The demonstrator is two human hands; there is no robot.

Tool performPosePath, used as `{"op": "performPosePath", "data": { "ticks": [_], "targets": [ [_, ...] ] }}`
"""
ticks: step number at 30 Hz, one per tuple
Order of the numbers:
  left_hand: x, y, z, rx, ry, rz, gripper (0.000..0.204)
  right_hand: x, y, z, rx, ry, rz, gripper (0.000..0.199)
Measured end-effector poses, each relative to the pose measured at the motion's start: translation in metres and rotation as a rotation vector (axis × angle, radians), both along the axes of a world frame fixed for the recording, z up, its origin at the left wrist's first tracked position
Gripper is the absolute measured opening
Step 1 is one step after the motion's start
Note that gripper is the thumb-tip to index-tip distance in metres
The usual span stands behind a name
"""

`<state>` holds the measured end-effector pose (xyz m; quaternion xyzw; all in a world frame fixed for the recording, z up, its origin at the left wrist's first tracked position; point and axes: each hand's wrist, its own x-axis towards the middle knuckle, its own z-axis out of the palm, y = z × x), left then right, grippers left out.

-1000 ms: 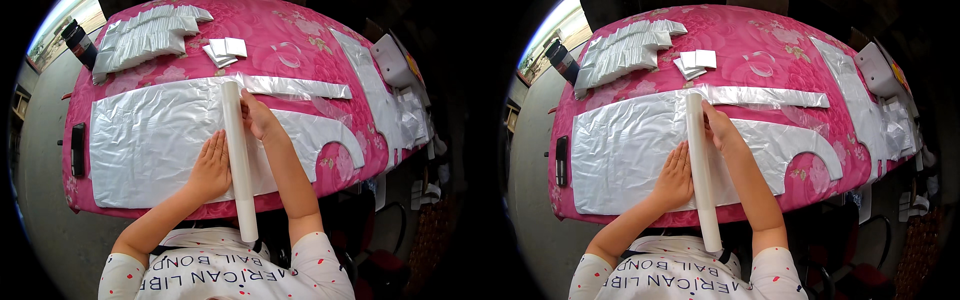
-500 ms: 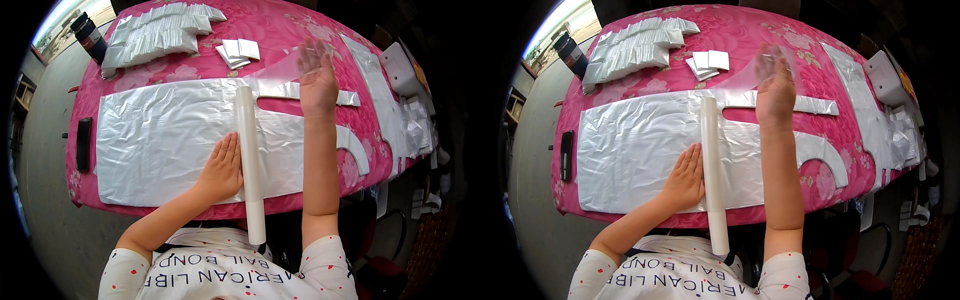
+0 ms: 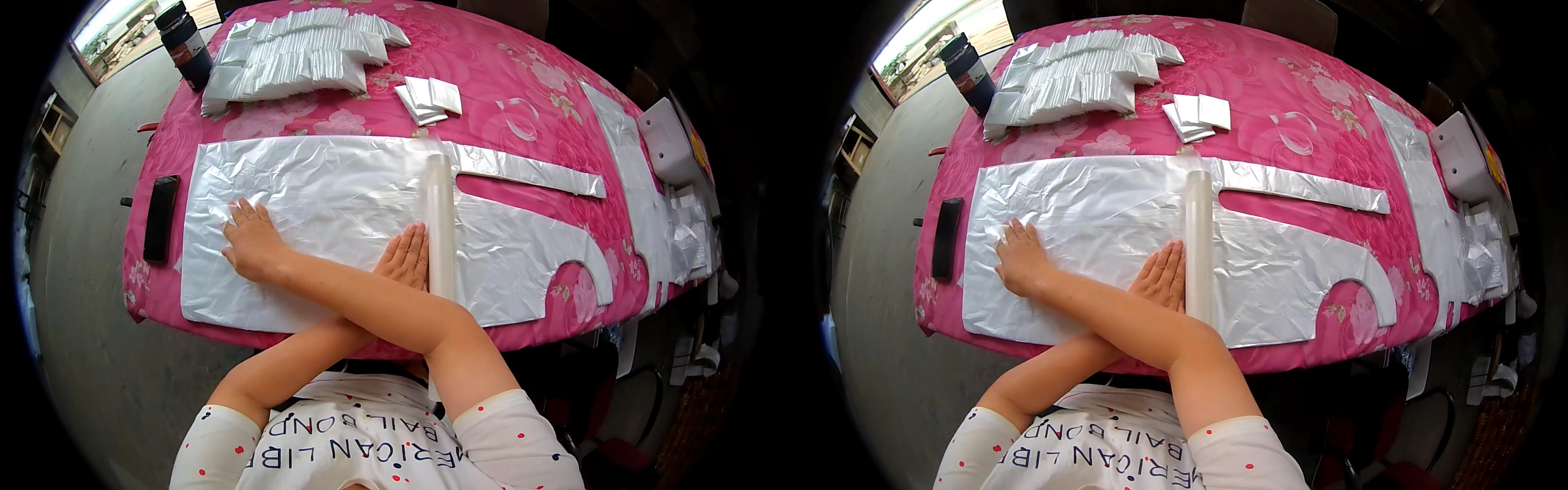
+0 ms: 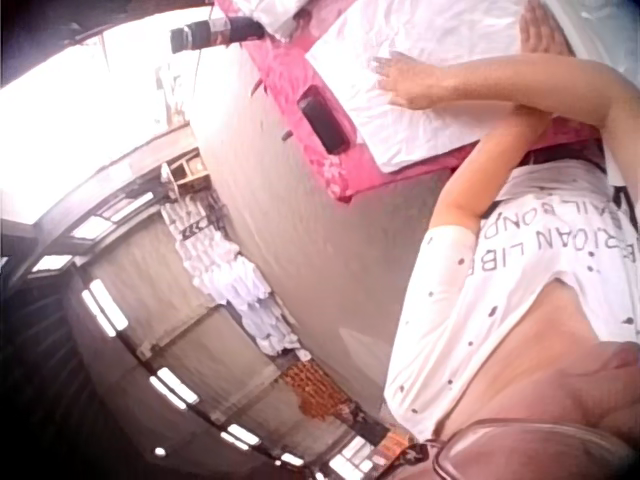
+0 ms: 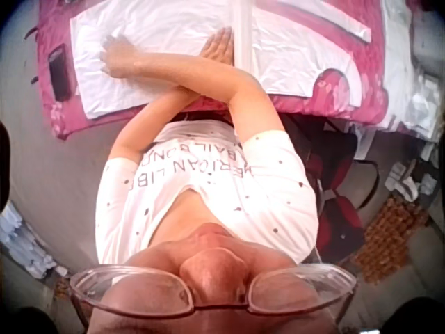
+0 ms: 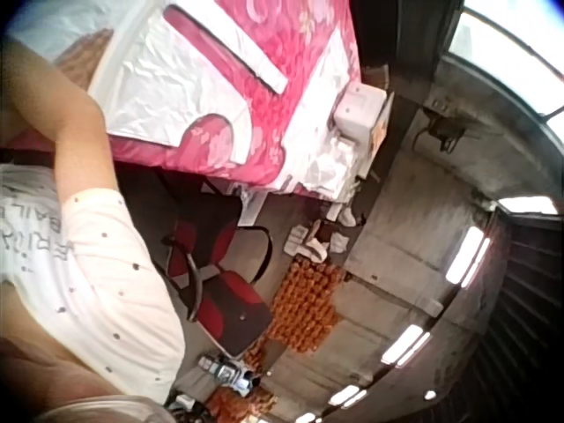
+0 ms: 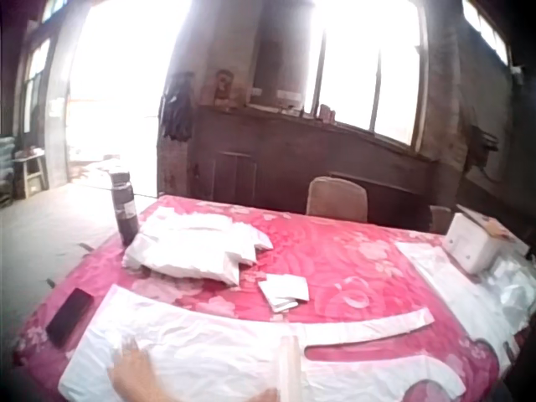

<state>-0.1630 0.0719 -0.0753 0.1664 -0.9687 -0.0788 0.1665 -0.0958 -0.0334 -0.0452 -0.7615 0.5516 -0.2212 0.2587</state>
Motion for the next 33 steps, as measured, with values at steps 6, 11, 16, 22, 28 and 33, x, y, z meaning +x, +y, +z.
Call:
{"op": "performPosePath", "data": {
  "ticks": [6,11,16,22,28,33],
  "targets": [
    [0.019,-0.013,0.017,0.459,0.312,0.032,0.055,-0.043,0.080,0.055,-0.215,-0.293,0.152,0.057],
    [-0.004,-0.074,0.036,1.440,0.699,0.060,0.055,-0.155,0.151,0.064,-0.471,-0.143,-0.171,0.040],
    [-0.047,-0.105,0.044,2.171,0.870,0.150,0.063,-0.222,0.200,0.031,-0.333,0.003,-0.351,0.040],
    [-0.045,-0.121,0.042,2.317,0.729,0.287,0.062,-0.237,0.203,0.018,-0.239,0.232,-0.147,0.056],
    [0.030,-0.117,0.055,1.835,0.556,0.329,0.049,-0.187,0.147,0.018,-0.290,0.255,0.006,0.068],
    [0.148,-0.114,0.062,1.704,0.540,0.400,0.043,-0.066,0.097,0.037,-0.206,-0.174,0.493,0.058]
  ]
}}
